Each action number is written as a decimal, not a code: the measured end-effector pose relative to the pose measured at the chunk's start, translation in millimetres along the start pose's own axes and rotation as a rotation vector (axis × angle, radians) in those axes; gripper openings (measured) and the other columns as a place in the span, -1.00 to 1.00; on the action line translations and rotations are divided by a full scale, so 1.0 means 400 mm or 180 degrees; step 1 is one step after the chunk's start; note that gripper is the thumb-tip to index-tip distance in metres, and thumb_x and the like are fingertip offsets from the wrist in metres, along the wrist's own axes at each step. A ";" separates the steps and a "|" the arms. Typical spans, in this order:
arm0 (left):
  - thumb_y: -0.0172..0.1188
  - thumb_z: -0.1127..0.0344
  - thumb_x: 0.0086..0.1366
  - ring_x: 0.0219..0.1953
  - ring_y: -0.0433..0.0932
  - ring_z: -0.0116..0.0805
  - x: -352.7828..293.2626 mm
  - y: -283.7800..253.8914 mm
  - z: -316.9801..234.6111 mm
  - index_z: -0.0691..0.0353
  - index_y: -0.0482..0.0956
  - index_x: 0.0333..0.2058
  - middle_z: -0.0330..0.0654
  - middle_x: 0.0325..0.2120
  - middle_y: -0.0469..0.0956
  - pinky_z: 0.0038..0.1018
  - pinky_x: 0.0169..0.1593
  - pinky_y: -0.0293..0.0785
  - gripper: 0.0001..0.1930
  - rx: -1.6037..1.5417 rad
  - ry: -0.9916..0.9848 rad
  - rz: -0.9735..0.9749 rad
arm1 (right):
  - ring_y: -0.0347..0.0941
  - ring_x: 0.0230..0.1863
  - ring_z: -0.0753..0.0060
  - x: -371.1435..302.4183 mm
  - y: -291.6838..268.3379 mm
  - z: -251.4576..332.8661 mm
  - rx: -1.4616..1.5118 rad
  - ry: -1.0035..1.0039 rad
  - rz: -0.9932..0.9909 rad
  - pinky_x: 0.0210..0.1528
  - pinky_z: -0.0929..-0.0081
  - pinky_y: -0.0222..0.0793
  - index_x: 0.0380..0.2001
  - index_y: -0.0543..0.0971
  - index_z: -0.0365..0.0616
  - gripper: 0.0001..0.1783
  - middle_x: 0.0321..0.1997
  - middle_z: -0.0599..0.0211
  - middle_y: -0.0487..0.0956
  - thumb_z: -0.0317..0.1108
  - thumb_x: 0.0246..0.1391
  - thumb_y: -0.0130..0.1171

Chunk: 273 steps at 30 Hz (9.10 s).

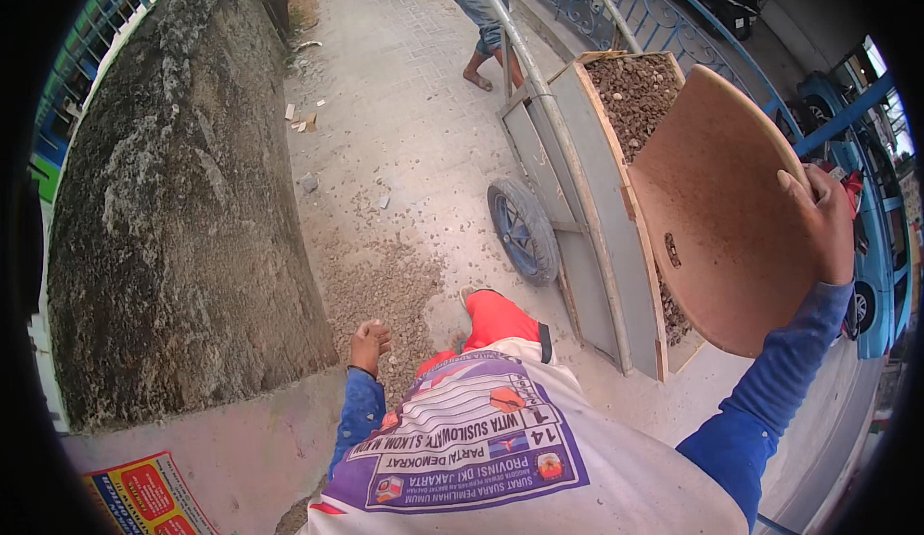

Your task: The person uses a shovel to scoop small stones from the ground into a plastic scoop and then dumps the stones into a wooden cart being held by another person.

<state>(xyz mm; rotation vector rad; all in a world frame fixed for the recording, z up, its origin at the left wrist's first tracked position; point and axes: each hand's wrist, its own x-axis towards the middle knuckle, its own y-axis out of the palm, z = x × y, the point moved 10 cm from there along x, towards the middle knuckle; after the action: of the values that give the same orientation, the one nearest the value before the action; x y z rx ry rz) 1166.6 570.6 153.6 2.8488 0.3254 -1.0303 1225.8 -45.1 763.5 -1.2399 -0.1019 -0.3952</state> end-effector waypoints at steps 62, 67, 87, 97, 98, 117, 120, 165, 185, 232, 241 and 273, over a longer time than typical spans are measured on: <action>-0.03 0.50 0.13 -0.22 0.63 -0.09 -0.825 0.084 0.916 0.37 0.50 -0.20 -0.05 -0.28 0.61 -0.29 -0.16 0.65 -0.74 -0.3088 -0.0012 -0.1091 | 0.14 0.34 0.10 -1.057 0.813 -1.189 -0.1010 0.1066 0.0711 0.30 -0.53 -0.38 0.09 0.35 0.11 -0.41 0.05 0.36 0.51 -0.09 -0.01 0.30; -0.01 0.49 0.14 -0.17 0.61 -0.06 -0.828 0.076 0.909 0.36 0.49 -0.17 -0.05 -0.25 0.60 -0.24 -0.12 0.64 -0.74 -0.2964 -0.0079 -0.1340 | 0.18 0.31 0.13 -1.085 0.809 -1.198 -0.1319 0.1118 0.0396 0.31 -0.53 -0.43 0.05 0.38 0.12 -0.44 0.03 0.40 0.53 -0.09 -0.02 0.30; 0.01 0.38 0.18 -0.20 0.59 -0.09 -0.499 0.080 0.854 0.33 0.48 -0.17 -0.05 -0.23 0.58 -0.26 -0.22 0.63 -0.75 -0.2265 -0.0724 -0.1398 | 0.40 0.15 0.05 -1.064 0.904 -1.247 -0.1017 0.1464 0.1631 0.34 -0.01 0.00 0.25 0.15 -0.08 -0.24 0.06 0.03 0.46 -0.06 0.07 0.19; -0.04 0.44 0.20 -0.16 0.59 -0.07 -0.455 0.079 0.707 0.38 0.45 -0.17 0.01 -0.20 0.57 -0.28 -0.12 0.63 -0.76 -0.2593 -0.0709 -0.1247 | 0.41 0.05 -0.08 -0.866 0.988 -0.758 0.0889 0.0561 0.0496 0.13 0.20 0.30 0.12 0.34 -0.35 -0.31 0.02 -0.11 0.46 -0.09 0.05 0.22; -0.04 0.44 0.20 -0.16 0.59 -0.07 -0.440 0.101 0.687 0.38 0.45 -0.17 0.01 -0.20 0.57 -0.28 -0.12 0.63 -0.76 -0.2651 -0.0680 -0.1263 | 0.43 0.06 -0.05 -0.850 1.061 -0.680 0.1362 0.0584 0.0792 0.09 0.23 0.34 0.15 0.31 -0.38 -0.27 0.06 -0.14 0.45 -0.06 0.05 0.22; 0.10 0.11 0.34 -0.36 0.62 -0.20 -0.349 0.355 0.341 0.22 0.38 -0.01 -0.02 -0.25 0.54 -0.38 -0.34 0.64 -0.63 -0.1222 -0.0625 -0.0957 | 0.61 -0.23 -0.03 -0.489 1.601 -0.157 0.3710 0.2822 0.3168 -0.20 -0.09 0.60 0.08 0.31 -0.26 -0.45 -0.12 -0.02 0.56 -0.43 -0.04 0.11; 0.12 0.11 0.32 -0.42 0.62 -0.20 -0.326 0.093 0.618 0.15 0.38 0.01 -0.05 -0.23 0.54 -0.32 -0.39 0.63 -0.63 -0.1305 -0.0710 -0.1488 | 0.61 -0.26 -0.10 -0.356 1.570 -0.131 0.3882 0.2788 0.2987 -0.27 -0.05 0.63 0.09 0.28 -0.33 -0.43 -0.14 -0.06 0.57 -0.44 -0.05 0.09; 0.24 0.17 0.26 -0.38 0.58 -0.23 0.905 0.308 -0.018 0.16 0.23 0.19 -0.07 -0.23 0.54 -0.21 -0.34 0.58 -0.41 -0.1617 -0.1813 -0.1470 | 0.59 -0.16 0.11 0.593 2.944 0.295 0.1952 0.2002 0.3435 -0.12 0.25 0.53 0.04 0.45 -0.25 -0.46 -0.17 0.03 0.62 -0.52 -0.13 0.17; 0.28 -0.02 0.13 -0.20 0.60 -0.04 0.567 0.389 0.351 0.23 0.26 0.20 -0.01 -0.25 0.62 -0.20 -0.07 0.50 -0.26 0.0852 -0.4043 -0.2356 | 0.50 0.07 0.06 0.794 3.846 0.774 -0.0700 -0.1504 0.3759 0.13 0.18 0.41 0.18 0.37 0.04 -0.45 0.00 0.09 0.58 -0.32 0.05 0.04; 0.28 0.07 0.11 -0.04 0.50 0.02 0.588 0.016 0.441 0.36 0.23 0.21 0.08 -0.13 0.54 -0.21 0.02 0.41 -0.23 0.2394 -0.1408 -0.1252 | 0.55 -0.05 -0.11 0.282 3.006 0.393 -0.1139 -0.0884 0.3011 -0.01 0.17 0.48 0.35 0.08 0.27 -0.26 0.29 -0.19 0.26 -0.42 0.10 -0.03; 0.21 -0.10 0.12 0.26 0.20 0.03 0.442 0.169 0.709 0.15 0.15 0.27 0.00 0.22 0.24 0.01 0.26 0.11 -0.18 0.2819 -0.2279 -0.0010 | 0.52 -0.02 -0.04 0.508 3.039 0.019 -0.0530 -0.0009 0.2864 0.03 0.16 0.40 0.03 0.51 0.03 -0.48 -0.12 -0.01 0.60 -0.37 -0.12 0.13; 0.20 -0.08 0.12 0.19 0.30 0.14 0.338 0.181 0.841 0.30 0.16 0.24 0.17 0.13 0.33 -0.06 0.23 0.23 -0.17 0.2566 -0.2205 -0.0458 | 0.54 -0.08 -0.01 0.408 2.929 0.097 -0.0873 -0.0876 0.2658 0.03 0.15 0.42 -0.01 0.55 0.13 -0.53 -0.16 0.06 0.61 -0.28 -0.11 0.16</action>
<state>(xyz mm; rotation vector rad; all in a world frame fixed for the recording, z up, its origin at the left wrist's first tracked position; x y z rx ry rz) 1075.6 468.8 -190.0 2.7759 0.0410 -2.5406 1788.9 264.7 -230.2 -1.4806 0.2420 0.5020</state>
